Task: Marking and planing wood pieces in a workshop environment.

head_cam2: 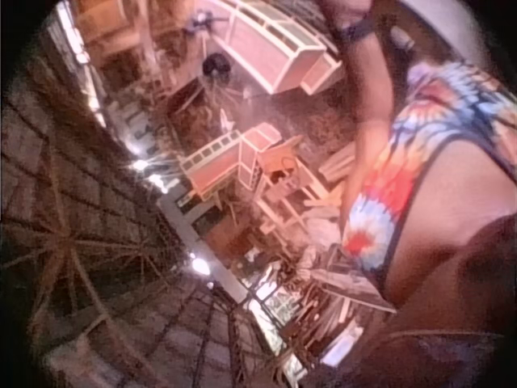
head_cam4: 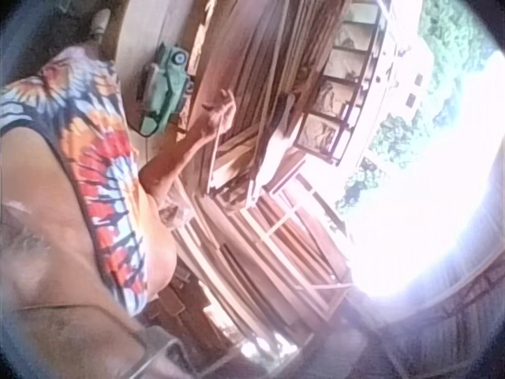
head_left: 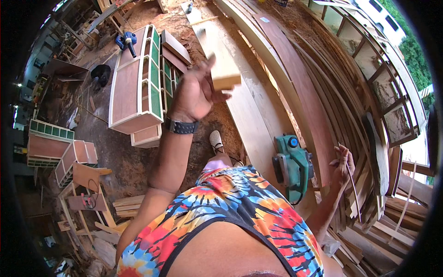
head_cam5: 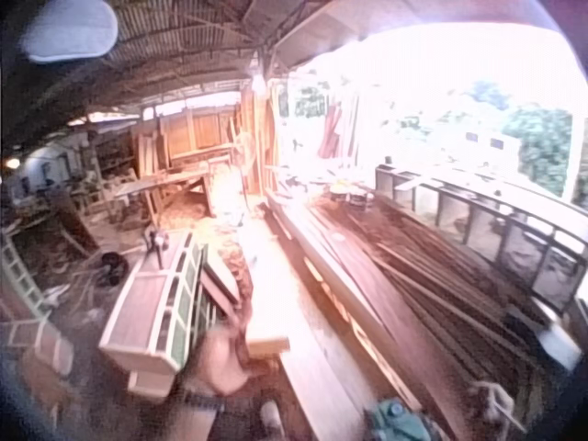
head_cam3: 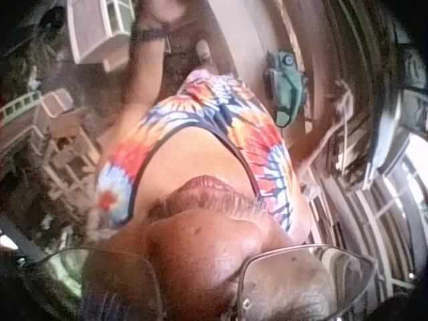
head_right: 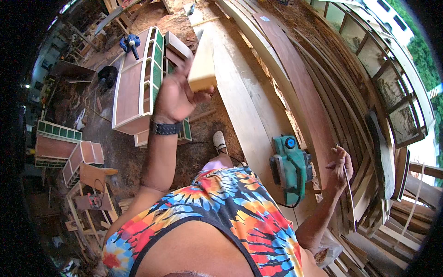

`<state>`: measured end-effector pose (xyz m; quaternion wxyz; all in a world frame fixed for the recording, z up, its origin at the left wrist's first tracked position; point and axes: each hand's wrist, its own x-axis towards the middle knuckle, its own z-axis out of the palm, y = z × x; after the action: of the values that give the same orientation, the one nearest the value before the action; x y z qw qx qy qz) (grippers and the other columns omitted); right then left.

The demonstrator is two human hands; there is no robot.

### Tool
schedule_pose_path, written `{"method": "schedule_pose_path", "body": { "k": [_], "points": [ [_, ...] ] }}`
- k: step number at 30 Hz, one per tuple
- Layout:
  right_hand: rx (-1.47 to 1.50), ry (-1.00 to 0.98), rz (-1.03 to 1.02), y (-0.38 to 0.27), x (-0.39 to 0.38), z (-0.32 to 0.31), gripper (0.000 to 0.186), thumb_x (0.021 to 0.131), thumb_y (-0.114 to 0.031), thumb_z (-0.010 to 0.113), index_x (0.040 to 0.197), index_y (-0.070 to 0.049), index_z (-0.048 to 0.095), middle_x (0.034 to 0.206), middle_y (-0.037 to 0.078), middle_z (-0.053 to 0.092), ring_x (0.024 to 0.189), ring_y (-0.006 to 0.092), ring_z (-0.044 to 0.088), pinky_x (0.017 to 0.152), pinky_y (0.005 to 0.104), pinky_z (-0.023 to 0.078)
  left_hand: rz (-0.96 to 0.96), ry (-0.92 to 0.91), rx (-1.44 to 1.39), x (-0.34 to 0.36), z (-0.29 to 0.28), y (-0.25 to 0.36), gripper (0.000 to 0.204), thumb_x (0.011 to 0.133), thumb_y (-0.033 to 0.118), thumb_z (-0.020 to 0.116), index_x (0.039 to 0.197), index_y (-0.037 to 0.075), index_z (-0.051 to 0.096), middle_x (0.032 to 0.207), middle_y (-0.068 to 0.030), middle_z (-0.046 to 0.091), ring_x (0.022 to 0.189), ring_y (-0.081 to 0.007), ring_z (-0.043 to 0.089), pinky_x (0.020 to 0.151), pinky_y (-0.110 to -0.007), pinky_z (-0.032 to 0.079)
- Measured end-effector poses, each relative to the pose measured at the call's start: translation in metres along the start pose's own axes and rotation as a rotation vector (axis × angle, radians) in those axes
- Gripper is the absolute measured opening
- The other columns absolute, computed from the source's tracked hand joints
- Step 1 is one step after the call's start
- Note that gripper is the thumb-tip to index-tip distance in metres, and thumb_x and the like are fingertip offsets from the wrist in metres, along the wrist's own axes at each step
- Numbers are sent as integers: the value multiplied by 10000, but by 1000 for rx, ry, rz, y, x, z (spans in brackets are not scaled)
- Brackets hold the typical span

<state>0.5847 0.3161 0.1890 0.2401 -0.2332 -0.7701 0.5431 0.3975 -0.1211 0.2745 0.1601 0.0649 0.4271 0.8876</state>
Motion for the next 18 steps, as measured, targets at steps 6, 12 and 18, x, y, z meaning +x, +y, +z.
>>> {"method": "schedule_pose_path", "body": {
  "k": [6,12,18],
  "points": [
    [-98,-60,160,47,23,-10,323,1095,-277,487,1153,-25,681,738,83,695,561,117,600,563,269,500,-241,99,-102,-31,-24,-84,509,962,217,631,1399,34,446,1228,-100,633,1082,-222,645,838,-396,582],
    [-695,-51,-92,126,68,-13,332,908,-281,764,1123,-39,689,900,190,719,833,277,717,738,377,543,-264,305,18,-59,-57,-142,407,992,83,528,1381,-18,470,1199,-117,646,1080,-223,660,920,-387,559],
    [-840,-76,-302,142,88,-1,685,796,-501,822,1285,-69,615,1163,259,685,1099,452,639,929,522,518,-332,313,146,-87,-72,-148,416,1010,117,493,1410,7,470,1220,-97,644,1091,-217,654,895,-388,558]
  ]
}}
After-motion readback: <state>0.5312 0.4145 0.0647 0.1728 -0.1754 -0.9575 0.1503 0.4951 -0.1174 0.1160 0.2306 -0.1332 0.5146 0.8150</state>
